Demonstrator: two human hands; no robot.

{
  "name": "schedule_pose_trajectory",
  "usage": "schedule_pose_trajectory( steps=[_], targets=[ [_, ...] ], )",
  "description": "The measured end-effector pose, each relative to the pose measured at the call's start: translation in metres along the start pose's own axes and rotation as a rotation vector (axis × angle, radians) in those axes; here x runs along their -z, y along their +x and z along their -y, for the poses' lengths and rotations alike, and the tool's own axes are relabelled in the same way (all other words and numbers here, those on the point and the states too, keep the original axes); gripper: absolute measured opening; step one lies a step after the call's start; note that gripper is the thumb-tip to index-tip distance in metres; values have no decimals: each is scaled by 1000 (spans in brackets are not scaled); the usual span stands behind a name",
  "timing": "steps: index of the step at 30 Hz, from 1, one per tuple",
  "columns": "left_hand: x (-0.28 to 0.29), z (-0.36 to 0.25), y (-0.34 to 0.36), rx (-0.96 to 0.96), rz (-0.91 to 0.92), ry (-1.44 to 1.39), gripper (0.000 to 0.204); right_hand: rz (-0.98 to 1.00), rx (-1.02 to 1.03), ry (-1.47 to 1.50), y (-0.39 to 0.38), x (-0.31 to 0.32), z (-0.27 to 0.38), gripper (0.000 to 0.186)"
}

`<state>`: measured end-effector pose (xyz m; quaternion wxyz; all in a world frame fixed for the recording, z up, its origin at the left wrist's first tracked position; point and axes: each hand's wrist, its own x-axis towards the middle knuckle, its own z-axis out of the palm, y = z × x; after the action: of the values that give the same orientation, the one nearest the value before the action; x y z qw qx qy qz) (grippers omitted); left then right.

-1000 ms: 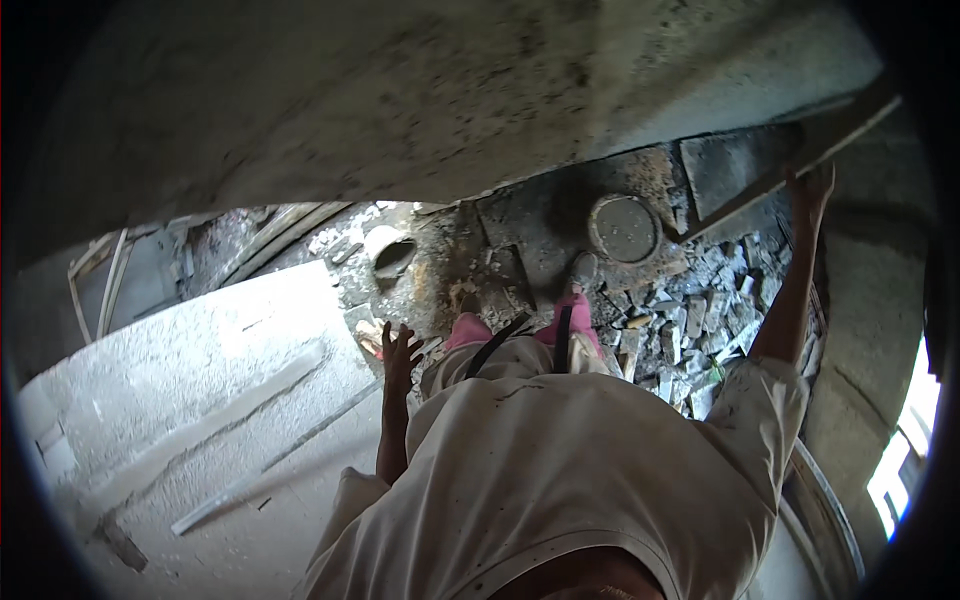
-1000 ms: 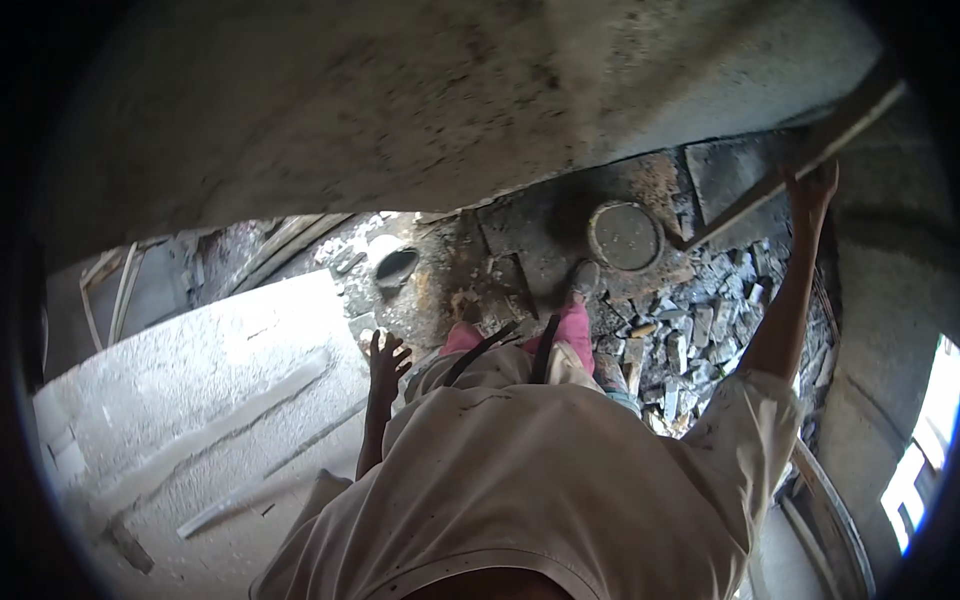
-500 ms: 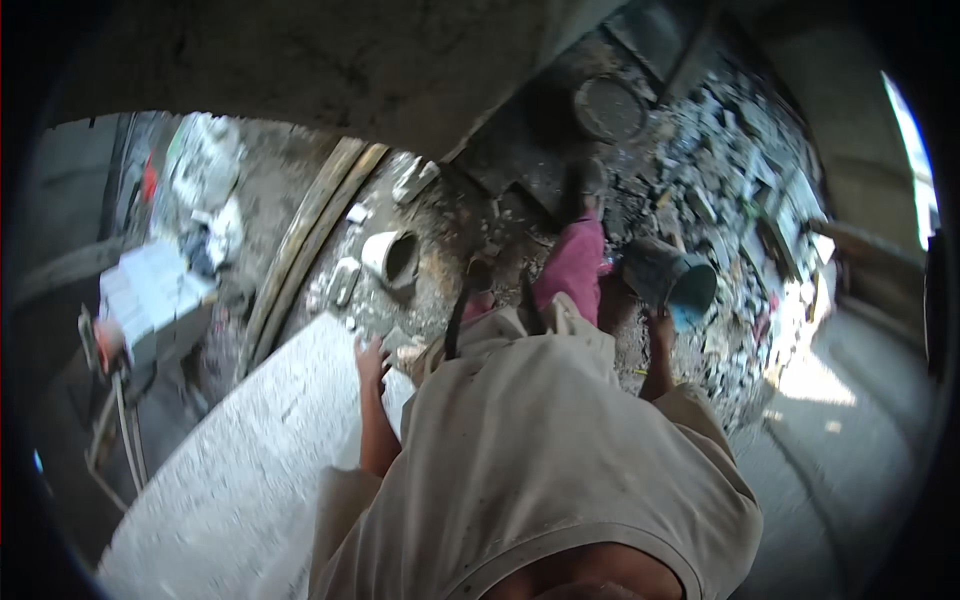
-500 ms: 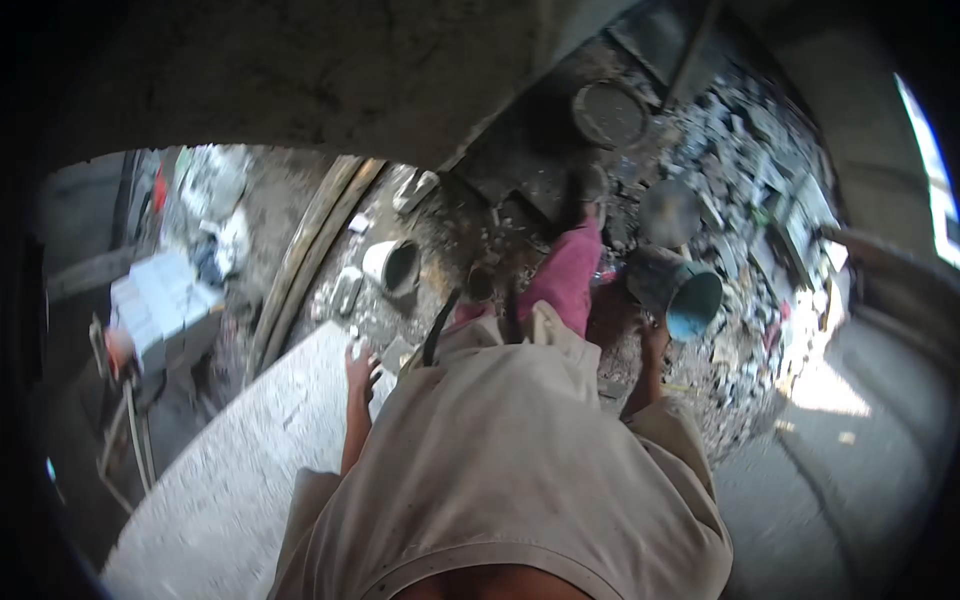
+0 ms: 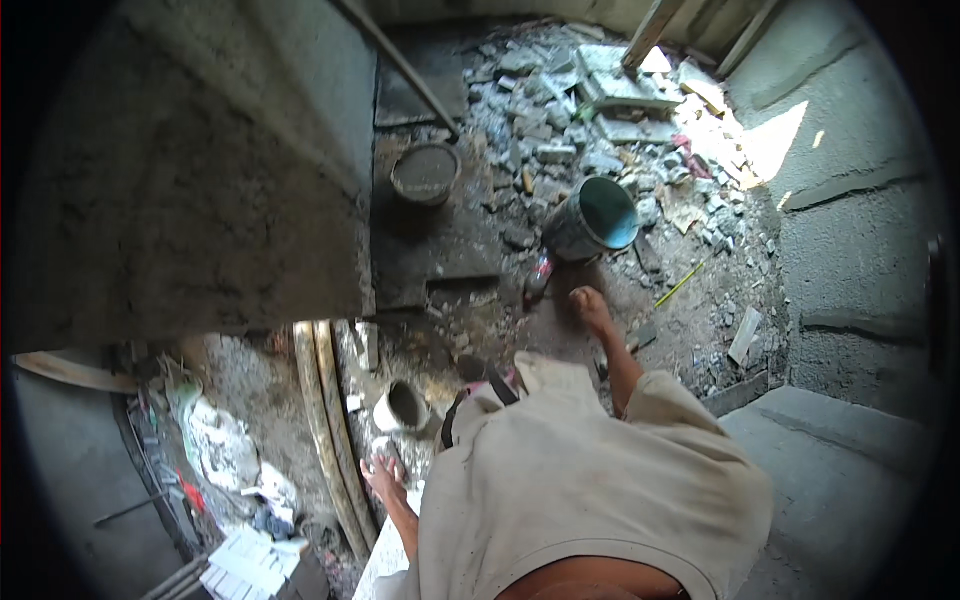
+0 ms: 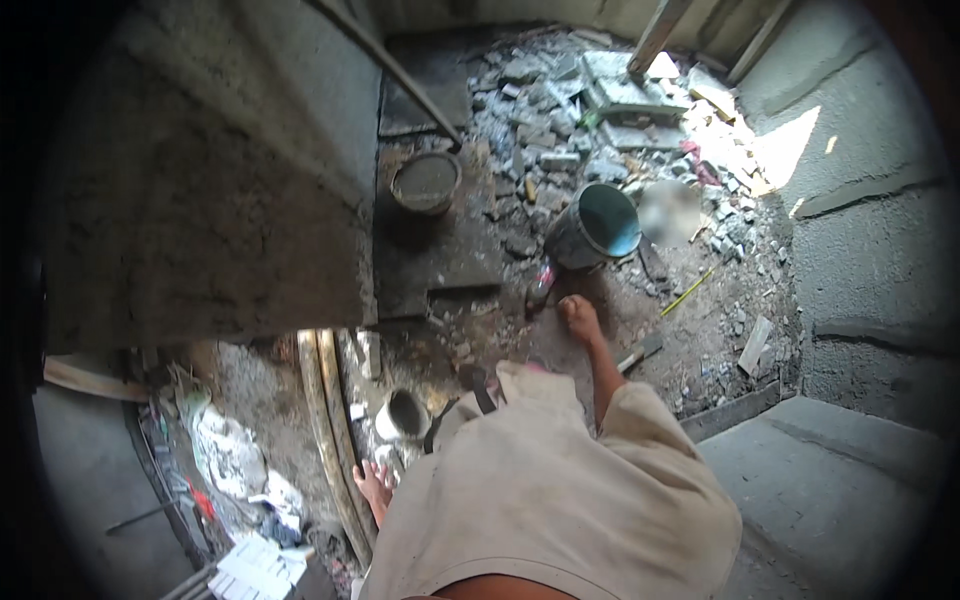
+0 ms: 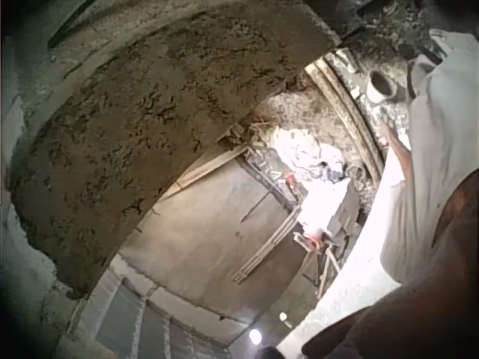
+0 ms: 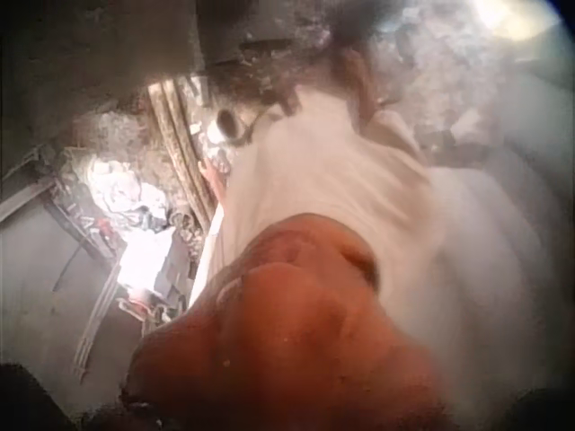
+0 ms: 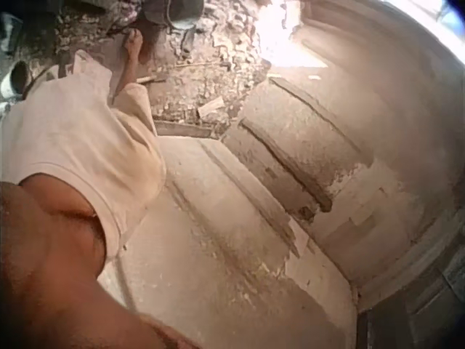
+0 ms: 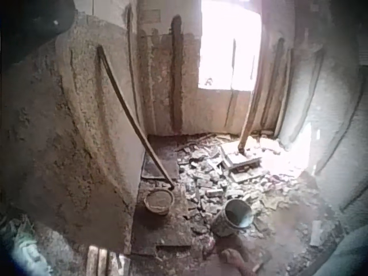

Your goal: The person scoops mortar from a bucket using a trowel, applies it to a concrete wall corner, and uses a long wooden board to level and smooth the surface.

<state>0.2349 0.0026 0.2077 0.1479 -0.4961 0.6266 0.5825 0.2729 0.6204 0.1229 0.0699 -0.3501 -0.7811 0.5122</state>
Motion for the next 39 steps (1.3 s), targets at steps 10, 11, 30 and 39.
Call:
schedule_pose_trajectory(
  steps=[10, 11, 30, 39],
  targets=[
    [-92, 22, -50, -61, 146, 286, 68, -185, -388, -74, -130, 122, -81, 31],
    [-108, 24, -59, -76, 188, 322, 68, -209, -489, -221, -149, 136, -139, 29],
    [-145, -4, -83, -250, 400, 636, 72, -315, -816, 74, -303, 74, -189, 96],
    [-126, 4, -85, -261, 364, 448, 68, -127, -1035, -110, -294, 74, -214, 101]
  ],
)
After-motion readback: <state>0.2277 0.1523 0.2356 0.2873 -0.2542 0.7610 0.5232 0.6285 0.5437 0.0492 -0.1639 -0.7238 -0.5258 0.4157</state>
